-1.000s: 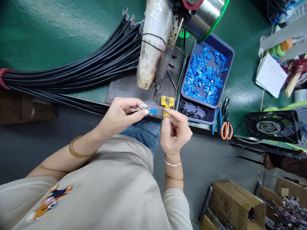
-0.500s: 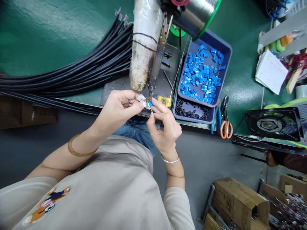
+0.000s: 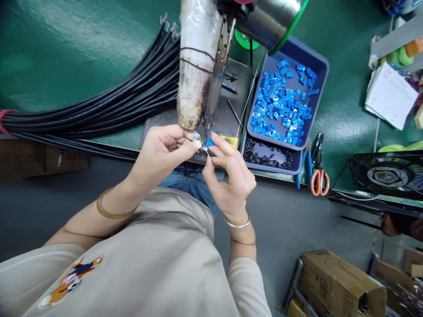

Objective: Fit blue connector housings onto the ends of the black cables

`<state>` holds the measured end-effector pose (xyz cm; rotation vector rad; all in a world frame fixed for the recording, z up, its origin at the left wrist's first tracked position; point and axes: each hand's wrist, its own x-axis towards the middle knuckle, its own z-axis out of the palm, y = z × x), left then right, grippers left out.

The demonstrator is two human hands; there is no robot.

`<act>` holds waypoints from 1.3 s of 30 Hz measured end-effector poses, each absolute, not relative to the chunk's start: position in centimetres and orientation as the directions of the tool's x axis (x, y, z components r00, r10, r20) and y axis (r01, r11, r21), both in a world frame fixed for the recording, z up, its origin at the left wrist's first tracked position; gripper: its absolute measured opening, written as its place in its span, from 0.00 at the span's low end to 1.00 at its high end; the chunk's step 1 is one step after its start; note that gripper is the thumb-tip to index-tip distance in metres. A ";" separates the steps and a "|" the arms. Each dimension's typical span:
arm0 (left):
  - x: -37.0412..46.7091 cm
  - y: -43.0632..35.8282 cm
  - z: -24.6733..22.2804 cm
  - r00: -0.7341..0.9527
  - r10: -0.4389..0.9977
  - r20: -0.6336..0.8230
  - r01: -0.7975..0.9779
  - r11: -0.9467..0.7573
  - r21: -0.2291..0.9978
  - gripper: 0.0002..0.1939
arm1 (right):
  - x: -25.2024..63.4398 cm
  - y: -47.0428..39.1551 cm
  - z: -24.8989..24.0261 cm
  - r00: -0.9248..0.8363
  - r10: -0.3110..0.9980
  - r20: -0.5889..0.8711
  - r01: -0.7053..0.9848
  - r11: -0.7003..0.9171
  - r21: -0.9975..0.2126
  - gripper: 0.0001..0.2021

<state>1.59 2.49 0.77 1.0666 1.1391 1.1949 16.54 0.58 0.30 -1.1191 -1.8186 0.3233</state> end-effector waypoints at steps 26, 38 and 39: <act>1.4 2.5 0.6 0.084 0.993 -0.080 -0.132 0.091 0.987 0.04 | 16.9 0.8 0.9 -0.175 0.779 0.602 0.624 0.561 -0.545 0.07; 1.5 2.7 1.2 0.080 0.989 -0.127 -0.192 0.140 0.971 0.03 | 16.7 0.9 1.4 -0.175 0.780 0.601 0.624 0.559 -0.545 0.08; 1.4 2.7 1.2 0.089 0.987 -0.132 -0.201 0.148 0.968 0.03 | 16.7 0.8 1.3 -0.176 0.782 0.598 0.620 0.560 -0.550 0.08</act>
